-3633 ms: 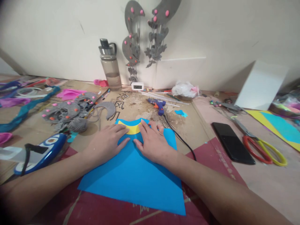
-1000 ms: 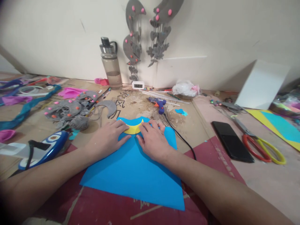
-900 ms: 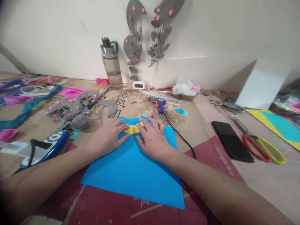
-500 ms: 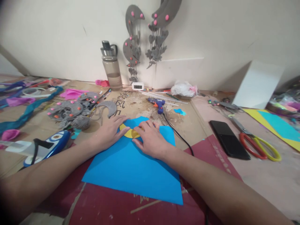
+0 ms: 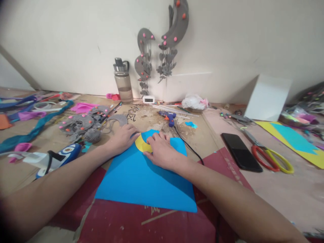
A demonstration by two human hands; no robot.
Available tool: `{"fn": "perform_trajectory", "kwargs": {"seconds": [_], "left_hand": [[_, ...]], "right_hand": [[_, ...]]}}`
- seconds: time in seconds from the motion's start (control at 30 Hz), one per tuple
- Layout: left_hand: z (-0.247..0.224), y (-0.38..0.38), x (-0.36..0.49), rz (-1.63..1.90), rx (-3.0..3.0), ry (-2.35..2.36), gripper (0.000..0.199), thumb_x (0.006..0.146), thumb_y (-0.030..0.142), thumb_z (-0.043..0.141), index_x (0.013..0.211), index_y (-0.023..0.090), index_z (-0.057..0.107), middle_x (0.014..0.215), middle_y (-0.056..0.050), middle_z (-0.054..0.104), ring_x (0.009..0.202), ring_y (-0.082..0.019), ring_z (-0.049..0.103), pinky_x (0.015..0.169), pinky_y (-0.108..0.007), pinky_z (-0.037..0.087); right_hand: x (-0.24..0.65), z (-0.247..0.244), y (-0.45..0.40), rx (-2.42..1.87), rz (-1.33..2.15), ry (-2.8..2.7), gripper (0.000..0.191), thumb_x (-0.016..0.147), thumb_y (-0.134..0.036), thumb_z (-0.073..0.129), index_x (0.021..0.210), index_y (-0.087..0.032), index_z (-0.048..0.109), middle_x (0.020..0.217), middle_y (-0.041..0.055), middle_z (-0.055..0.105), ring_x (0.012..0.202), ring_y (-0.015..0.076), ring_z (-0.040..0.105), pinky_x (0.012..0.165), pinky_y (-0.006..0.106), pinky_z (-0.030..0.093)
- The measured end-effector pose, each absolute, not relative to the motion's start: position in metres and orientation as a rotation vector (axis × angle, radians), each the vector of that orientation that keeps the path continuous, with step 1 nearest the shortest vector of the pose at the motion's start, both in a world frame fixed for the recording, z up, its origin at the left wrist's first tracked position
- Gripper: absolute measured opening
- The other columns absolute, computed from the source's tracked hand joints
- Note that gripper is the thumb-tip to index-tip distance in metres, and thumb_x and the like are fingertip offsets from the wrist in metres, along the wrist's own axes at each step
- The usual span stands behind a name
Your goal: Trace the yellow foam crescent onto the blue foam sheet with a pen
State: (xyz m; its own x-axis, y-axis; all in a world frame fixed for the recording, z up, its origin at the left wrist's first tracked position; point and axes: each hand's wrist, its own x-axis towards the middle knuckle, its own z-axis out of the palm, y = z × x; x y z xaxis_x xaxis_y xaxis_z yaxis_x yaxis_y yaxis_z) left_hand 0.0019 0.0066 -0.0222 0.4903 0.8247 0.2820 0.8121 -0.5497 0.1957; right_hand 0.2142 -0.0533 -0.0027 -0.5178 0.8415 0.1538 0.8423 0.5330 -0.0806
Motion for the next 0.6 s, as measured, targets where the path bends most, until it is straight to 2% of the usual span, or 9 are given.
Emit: {"fn": "perform_trajectory", "kwargs": {"seconds": [0.17, 0.27, 0.37, 0.47, 0.6], "left_hand": [[-0.023, 0.012, 0.003, 0.488, 2.655, 1.509, 0.028, 0.101, 0.030, 0.043, 0.105, 0.017, 0.068, 0.108, -0.010, 0.064, 0.107, -0.024, 0.058, 0.098, -0.041, 0.045], [-0.020, 0.011, 0.003, 0.422, 2.651, 1.518, 0.025, 0.097, 0.033, 0.050, 0.107, 0.017, 0.067, 0.109, -0.011, 0.064, 0.109, -0.028, 0.057, 0.098, -0.043, 0.044], [-0.014, 0.009, 0.003, 0.337, 2.634, 1.515, 0.031, 0.092, 0.039, 0.057, 0.112, 0.016, 0.064, 0.113, -0.013, 0.064, 0.113, -0.031, 0.056, 0.096, -0.045, 0.044], [-0.007, 0.008, 0.003, 0.241, 2.586, 1.505, 0.036, 0.090, 0.046, 0.058, 0.111, 0.017, 0.063, 0.114, -0.013, 0.065, 0.110, -0.030, 0.058, 0.091, -0.041, 0.045], [0.004, 0.008, 0.001, 0.115, 2.496, 1.493, 0.047, 0.084, 0.054, 0.061, 0.112, 0.017, 0.060, 0.108, -0.010, 0.068, 0.097, -0.027, 0.063, 0.078, -0.033, 0.045]], "right_hand": [[0.215, 0.005, -0.054, -1.530, 0.123, -2.612, 0.028, 0.092, -0.042, 0.064, 0.105, -0.018, 0.061, 0.115, 0.0120, 0.061, 0.113, 0.0290, 0.054, 0.091, 0.040, 0.042], [0.216, 0.008, -0.052, -1.571, 0.182, -2.625, 0.031, 0.092, -0.043, 0.063, 0.109, -0.018, 0.059, 0.112, 0.0119, 0.063, 0.111, 0.0303, 0.056, 0.090, 0.041, 0.041], [0.217, 0.011, -0.051, -1.633, 0.245, -2.606, 0.034, 0.089, -0.046, 0.064, 0.107, -0.018, 0.059, 0.103, 0.0099, 0.066, 0.104, 0.0305, 0.059, 0.084, 0.039, 0.040], [0.219, 0.014, -0.051, -1.707, 0.313, -2.579, 0.032, 0.085, -0.047, 0.068, 0.102, -0.019, 0.062, 0.098, 0.0081, 0.067, 0.101, 0.0301, 0.059, 0.079, 0.036, 0.039], [0.224, 0.016, -0.053, -1.675, 0.335, -2.577, 0.028, 0.082, -0.045, 0.071, 0.094, -0.020, 0.067, 0.102, 0.0087, 0.066, 0.107, 0.0310, 0.055, 0.077, 0.033, 0.037]]}}
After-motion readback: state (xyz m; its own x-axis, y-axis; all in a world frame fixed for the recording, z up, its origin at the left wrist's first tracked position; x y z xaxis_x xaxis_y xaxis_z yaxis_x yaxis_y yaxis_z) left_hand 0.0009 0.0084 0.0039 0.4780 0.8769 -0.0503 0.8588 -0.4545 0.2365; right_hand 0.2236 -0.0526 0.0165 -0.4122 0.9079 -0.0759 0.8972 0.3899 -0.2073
